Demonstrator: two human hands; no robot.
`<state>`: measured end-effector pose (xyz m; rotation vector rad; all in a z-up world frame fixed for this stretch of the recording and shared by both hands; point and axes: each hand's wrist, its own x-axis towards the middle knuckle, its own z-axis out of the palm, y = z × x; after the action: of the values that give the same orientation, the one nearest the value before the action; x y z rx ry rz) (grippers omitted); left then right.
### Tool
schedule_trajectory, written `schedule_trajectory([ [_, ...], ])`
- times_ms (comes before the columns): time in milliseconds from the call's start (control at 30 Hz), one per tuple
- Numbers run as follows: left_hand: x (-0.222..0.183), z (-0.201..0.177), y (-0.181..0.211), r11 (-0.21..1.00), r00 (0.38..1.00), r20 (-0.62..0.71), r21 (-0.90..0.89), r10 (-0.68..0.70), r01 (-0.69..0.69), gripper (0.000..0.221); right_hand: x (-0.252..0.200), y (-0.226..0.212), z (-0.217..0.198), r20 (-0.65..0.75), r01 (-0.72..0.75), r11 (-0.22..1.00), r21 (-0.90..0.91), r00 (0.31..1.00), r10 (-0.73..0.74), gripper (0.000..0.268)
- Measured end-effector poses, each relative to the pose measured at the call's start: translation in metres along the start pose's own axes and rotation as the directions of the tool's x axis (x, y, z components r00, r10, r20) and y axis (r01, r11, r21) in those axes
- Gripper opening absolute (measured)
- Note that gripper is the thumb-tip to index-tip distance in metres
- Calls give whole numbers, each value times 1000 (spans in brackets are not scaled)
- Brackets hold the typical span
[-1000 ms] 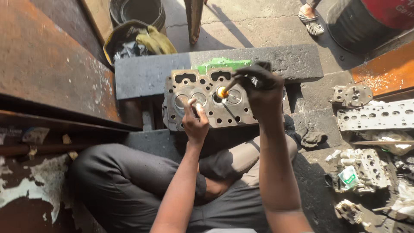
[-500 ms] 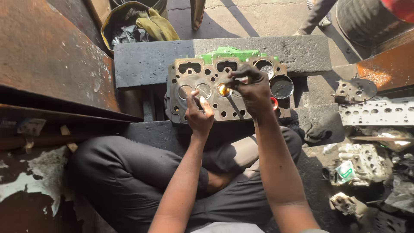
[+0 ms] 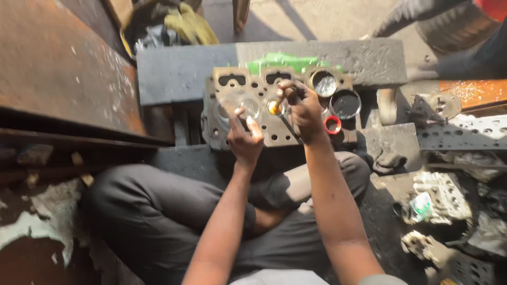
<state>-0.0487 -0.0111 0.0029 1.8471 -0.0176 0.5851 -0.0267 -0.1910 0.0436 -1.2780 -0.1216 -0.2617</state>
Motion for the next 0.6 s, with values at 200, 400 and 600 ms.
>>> schedule_trajectory([
  [200,3,2,-2,997,998,22,58,-58,57,31,12,-15,22,-164,-211,863,-460,975,151,41],
  [400,8,2,-4,999,999,-19,27,37,-37,33,15,-71,41,-6,-55,905,-421,998,58,17],
  [600,9,6,-1,996,997,2,51,-78,78,29,17,-83,34,44,163,973,-165,987,-158,12],
])
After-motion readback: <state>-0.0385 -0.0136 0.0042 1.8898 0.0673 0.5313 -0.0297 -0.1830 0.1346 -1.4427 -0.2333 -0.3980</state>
